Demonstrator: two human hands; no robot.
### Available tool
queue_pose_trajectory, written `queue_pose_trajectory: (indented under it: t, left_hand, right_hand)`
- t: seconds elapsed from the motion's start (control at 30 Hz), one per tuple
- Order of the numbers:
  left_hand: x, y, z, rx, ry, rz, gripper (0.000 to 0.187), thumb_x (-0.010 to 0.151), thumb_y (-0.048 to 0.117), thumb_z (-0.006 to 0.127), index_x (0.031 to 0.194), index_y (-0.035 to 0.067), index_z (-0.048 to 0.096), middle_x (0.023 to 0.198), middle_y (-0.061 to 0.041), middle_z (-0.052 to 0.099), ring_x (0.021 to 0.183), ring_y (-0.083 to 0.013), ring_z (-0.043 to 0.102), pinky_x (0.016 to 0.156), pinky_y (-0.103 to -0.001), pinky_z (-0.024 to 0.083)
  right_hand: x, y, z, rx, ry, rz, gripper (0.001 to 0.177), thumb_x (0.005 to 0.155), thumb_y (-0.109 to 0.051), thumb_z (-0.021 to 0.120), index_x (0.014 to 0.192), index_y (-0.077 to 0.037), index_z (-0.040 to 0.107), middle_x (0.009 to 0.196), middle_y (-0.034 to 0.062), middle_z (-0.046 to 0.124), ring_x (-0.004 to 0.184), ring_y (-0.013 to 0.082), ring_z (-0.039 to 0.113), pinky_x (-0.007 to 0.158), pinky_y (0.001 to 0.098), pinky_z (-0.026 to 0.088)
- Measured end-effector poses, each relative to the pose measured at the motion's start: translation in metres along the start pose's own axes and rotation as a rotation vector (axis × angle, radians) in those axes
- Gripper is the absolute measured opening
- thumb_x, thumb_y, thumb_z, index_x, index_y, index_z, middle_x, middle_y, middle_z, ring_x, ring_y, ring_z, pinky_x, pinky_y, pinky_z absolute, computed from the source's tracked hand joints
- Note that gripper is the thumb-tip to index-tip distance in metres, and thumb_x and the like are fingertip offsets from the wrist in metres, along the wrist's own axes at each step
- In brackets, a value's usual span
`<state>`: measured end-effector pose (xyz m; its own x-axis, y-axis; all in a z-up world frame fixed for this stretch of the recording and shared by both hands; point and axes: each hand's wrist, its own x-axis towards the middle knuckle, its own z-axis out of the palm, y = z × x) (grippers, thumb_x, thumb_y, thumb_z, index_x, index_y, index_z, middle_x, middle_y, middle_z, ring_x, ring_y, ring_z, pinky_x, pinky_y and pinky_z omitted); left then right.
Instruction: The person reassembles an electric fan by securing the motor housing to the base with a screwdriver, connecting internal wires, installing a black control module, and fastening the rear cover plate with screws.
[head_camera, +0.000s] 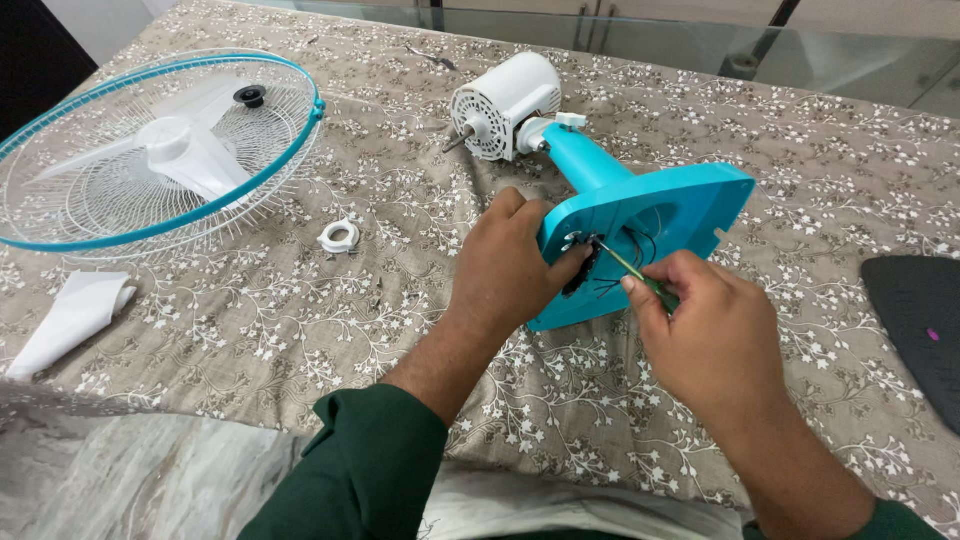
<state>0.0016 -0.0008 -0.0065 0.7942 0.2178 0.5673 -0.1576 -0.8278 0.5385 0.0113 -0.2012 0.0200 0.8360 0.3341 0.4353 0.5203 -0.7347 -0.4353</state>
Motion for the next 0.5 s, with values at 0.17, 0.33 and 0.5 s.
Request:
queue_pose_trajectory:
  t: [0.17,0.33,0.5]
  left_hand:
    - [-0.002,0.000,0.001,-0.021,0.026,0.021,0.041,0.075,0.034,0.088,0.094,0.003,0.069,0.095,-0.013,0.059,0.084,-0.0324,0.067,0.072,-0.045,0.056]
    - [-0.001,0.001,-0.001,-0.029,0.030,0.007,0.041,0.075,0.033,0.088,0.094,0.003,0.068,0.096,-0.013,0.059,0.083,-0.0329,0.068,0.071,-0.045,0.056]
    - [-0.003,0.001,-0.001,-0.042,0.023,-0.001,0.040,0.075,0.033,0.088,0.094,0.004,0.069,0.095,-0.013,0.059,0.083,-0.0333,0.067,0.071,-0.045,0.056]
  right_hand:
    - [0.007,0.000,-0.003,-0.111,-0.094,0.035,0.026,0.100,-0.034,0.070,0.098,-0.010,0.076,0.081,0.0171,0.074,0.075,0.0367,0.072,0.068,0.0460,0.055]
    - [0.008,-0.001,-0.002,0.003,-0.016,-0.042,0.030,0.086,-0.028,0.076,0.096,-0.001,0.067,0.086,0.0161,0.073,0.074,0.0339,0.073,0.066,0.0448,0.056]
    - [0.004,-0.003,-0.002,0.001,0.038,-0.020,0.023,0.088,-0.026,0.077,0.089,-0.004,0.071,0.083,0.0154,0.073,0.069,0.0309,0.073,0.063,0.0432,0.056]
